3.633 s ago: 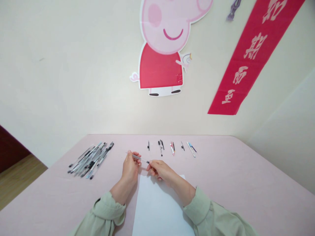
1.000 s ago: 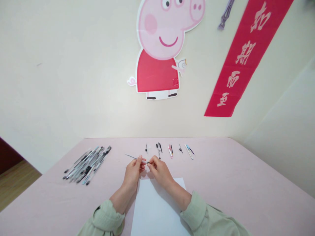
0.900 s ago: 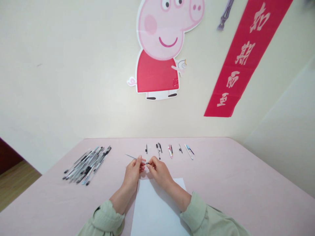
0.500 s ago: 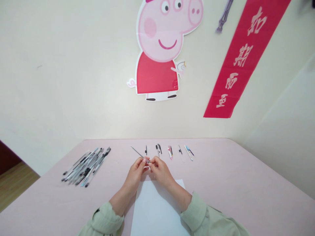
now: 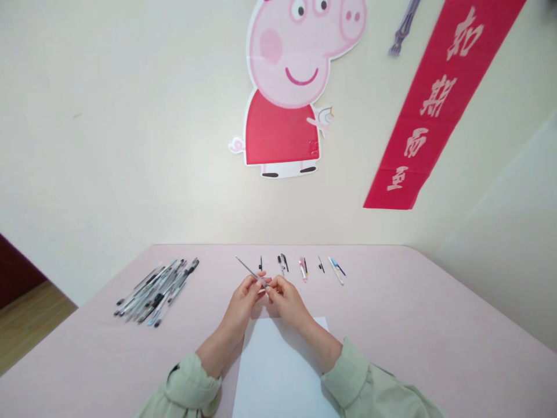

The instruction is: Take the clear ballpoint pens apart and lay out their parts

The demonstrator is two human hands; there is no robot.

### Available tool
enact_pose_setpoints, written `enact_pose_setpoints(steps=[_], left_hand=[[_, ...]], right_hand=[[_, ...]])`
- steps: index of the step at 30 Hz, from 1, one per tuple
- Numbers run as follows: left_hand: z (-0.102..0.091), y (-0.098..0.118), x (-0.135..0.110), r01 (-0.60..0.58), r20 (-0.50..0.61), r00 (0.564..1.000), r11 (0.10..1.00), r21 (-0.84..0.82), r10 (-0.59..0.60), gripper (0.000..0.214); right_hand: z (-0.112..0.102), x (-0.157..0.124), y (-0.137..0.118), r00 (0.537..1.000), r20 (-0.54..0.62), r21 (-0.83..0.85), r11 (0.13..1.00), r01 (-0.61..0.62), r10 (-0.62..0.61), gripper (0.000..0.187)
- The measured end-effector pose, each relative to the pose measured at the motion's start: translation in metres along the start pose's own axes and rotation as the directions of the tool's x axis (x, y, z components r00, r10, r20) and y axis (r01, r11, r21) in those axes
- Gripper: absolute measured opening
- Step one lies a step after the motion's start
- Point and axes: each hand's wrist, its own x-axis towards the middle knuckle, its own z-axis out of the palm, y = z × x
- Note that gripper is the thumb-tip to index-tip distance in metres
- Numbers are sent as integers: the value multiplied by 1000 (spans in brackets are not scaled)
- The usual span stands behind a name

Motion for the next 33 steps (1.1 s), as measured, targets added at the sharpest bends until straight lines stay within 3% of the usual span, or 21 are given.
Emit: enact_pose_setpoints(steps=[7,12,19,24,29,33], left_hand=[[-4,-4,4,-54,-101,993,997,57,60,23],[-4,-3,4,-22,-199,979,993,116,45,29],[1,3,0,18,13,1000,999,-26,-18,32],[1,2,0,-10,-47,999,1000,-13,9,23],[-2,0,2,-8,-162,987,1000,25,11,26],[1,4,-1,12,-61,998,999,-45,-14,33]], right_hand=[[1,-2,-2,999,16,-47,998,32,-31,13],[2,-7,-8,996,37,-141,986,90,-86,11],[0,-3,-4,998,-7,-67,996,55,-56,12],[0,-4,-5,998,3,-96,993,64,-64,12],[2,-7,-8,996,40,-157,984,84,-79,9],[2,-6,-6,997,11,-135,988,79,-78,11]])
